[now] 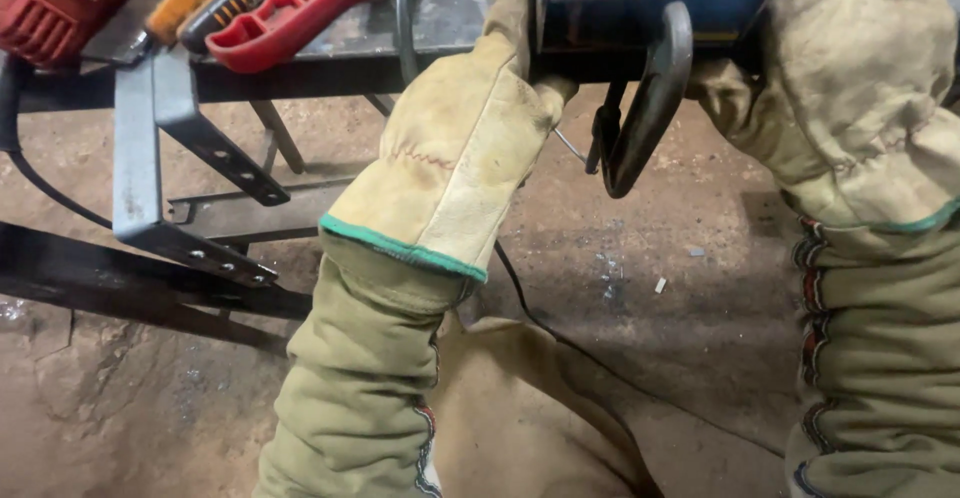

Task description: The person positions steel plates and a rectangular tube section on a metal work table, aligns the pieces against each other, and tightens C-clamps to hold the parts in place. They reposition the clamps and adjust the workpiece alignment across the table.

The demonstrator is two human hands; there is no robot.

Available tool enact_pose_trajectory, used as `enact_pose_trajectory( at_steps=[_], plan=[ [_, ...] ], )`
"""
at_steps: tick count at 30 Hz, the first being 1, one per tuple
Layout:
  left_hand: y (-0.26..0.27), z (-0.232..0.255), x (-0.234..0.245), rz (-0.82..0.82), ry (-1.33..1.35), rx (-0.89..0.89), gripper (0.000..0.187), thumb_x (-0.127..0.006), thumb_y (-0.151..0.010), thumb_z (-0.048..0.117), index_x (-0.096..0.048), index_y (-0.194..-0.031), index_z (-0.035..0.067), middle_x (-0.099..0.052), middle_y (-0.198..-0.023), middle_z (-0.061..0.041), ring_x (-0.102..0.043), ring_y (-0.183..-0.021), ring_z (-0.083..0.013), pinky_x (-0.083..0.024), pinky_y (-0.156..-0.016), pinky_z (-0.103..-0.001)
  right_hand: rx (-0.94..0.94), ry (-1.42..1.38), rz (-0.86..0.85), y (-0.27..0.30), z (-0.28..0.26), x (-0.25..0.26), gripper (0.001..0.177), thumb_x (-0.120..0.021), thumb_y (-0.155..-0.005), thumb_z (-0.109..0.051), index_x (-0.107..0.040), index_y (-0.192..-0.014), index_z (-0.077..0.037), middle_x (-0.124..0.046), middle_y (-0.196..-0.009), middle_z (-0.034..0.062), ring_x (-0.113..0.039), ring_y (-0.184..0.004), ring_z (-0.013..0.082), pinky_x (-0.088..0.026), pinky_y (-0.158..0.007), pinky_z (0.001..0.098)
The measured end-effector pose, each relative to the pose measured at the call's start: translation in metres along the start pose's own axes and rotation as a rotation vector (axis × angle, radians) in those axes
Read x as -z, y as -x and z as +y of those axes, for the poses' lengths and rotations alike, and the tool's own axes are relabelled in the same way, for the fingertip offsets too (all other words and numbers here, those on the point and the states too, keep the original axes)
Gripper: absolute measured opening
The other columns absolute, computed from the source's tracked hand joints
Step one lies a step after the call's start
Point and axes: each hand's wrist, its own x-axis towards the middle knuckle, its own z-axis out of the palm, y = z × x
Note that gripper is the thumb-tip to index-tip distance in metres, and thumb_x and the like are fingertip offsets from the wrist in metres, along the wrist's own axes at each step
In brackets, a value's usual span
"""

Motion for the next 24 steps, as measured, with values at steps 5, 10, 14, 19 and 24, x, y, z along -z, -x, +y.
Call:
enact_pose_trajectory(
  at_steps=[5,10,14,19,24],
  plan=[
    [0.002,0.016,0.029,-0.084,0.301,0.372,0.051,-0.065,-0.095,0.037,-0.055,-0.132,0.003,-0.075,-0.08,-0.018,-0.072,-0.077,-0.0357,-0.057,-0.069,-0.045,-0.046,-0.05,0.035,0.026,0.031,0.007,0.045,-0.064,-0.11,-0.023,-0.041,-0.14,0.001,-0.043,-0.143,0.0204,-0.044,-0.134,0.0244,-0.039,-0.12,0.024],
    [-0.002,-0.016,0.0,-0.132,-0.219,-0.301,0.039,-0.066,-0.092,0.017,-0.06,-0.13,0.013,-0.071,-0.092,-0.022,-0.073,-0.079,-0.0383,-0.058,-0.063,-0.047,-0.041,-0.061,0.054,0.045,0.033,-0.007,0.044,-0.064,-0.111,-0.024,-0.042,-0.14,0.001,-0.043,-0.142,0.02,-0.045,-0.132,0.0241,-0.039,-0.118,0.0238],
    [-0.01,-0.007,-0.01,0.029,0.141,0.181,0.086,-0.076,-0.089,0.042,-0.034,-0.151,-0.001,-0.072,-0.083,-0.019,-0.073,-0.072,-0.0389,-0.056,-0.068,-0.048,-0.019,-0.069,0.1,0.079,0.007,-0.009,0.044,-0.063,-0.111,-0.024,-0.042,-0.139,0.001,-0.044,-0.14,0.0198,-0.045,-0.13,0.0238,-0.039,-0.116,0.0237],
    [-0.007,0.004,-0.008,0.035,0.163,0.151,0.078,-0.076,-0.09,0.039,-0.038,-0.146,-0.001,-0.072,-0.082,-0.018,-0.072,-0.075,-0.0382,-0.056,-0.069,-0.047,-0.022,-0.103,0.14,0.102,0.002,-0.013,0.043,-0.063,-0.111,-0.025,-0.042,-0.138,0.001,-0.044,-0.139,0.0194,-0.045,-0.128,0.0235,-0.04,-0.114,0.0235],
    [0.001,0.016,-0.007,0.01,0.192,0.138,0.072,-0.076,-0.092,0.037,-0.041,-0.142,-0.001,-0.072,-0.082,-0.017,-0.072,-0.077,-0.0376,-0.057,-0.07,-0.047,-0.042,-0.151,0.204,0.135,0.023,-0.033,0.043,-0.062,-0.111,-0.026,-0.043,-0.138,0.001,-0.045,-0.137,0.0191,-0.046,-0.126,0.0232,-0.04,-0.112,0.0234]
  ],
)
